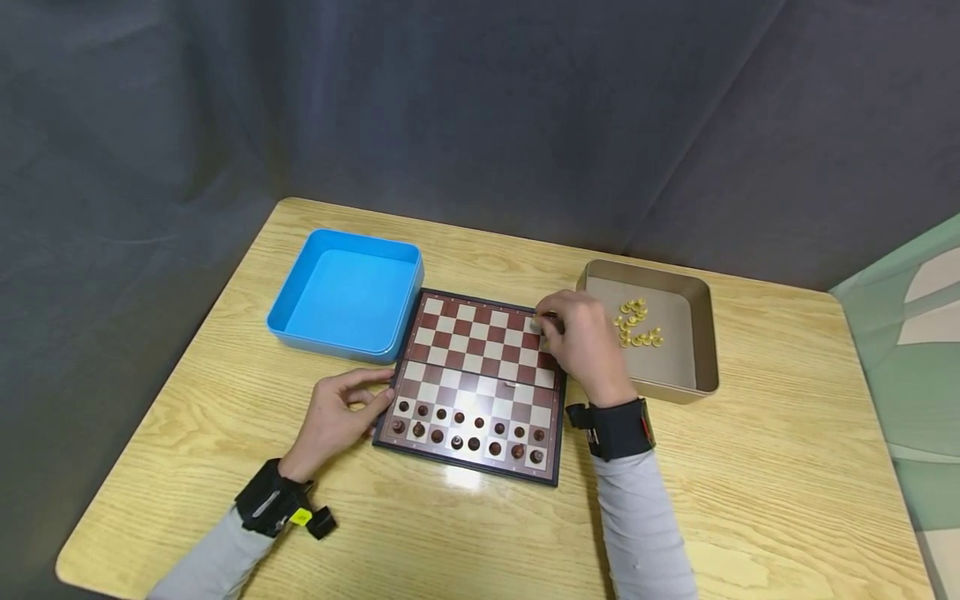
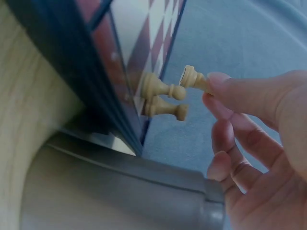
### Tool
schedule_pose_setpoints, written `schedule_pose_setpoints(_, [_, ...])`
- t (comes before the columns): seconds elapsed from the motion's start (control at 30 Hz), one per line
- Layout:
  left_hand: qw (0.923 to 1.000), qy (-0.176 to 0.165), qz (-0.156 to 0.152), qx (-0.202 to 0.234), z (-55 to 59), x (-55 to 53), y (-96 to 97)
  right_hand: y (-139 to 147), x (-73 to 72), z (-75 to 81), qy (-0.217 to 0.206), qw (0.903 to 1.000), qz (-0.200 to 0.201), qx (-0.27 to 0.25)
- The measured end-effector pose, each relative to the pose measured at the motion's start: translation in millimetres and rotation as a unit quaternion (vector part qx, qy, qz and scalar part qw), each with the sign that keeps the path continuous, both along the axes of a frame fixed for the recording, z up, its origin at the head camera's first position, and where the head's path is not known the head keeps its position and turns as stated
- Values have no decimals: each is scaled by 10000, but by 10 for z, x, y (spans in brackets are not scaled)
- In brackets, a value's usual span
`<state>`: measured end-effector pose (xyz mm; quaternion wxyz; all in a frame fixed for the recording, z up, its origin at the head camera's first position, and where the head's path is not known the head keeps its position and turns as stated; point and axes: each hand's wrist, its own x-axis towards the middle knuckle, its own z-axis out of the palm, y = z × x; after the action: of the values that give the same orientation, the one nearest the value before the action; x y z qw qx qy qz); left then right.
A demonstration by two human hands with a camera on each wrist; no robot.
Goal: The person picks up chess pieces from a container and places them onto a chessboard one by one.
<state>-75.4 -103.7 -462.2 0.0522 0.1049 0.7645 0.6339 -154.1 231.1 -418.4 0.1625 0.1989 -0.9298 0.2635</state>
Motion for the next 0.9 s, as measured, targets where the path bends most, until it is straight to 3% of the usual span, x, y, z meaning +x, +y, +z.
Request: schedule_pose_setpoints(0.9, [9999, 72, 25, -75, 0, 4, 8, 16, -33, -117, -240, 9997, 78, 12])
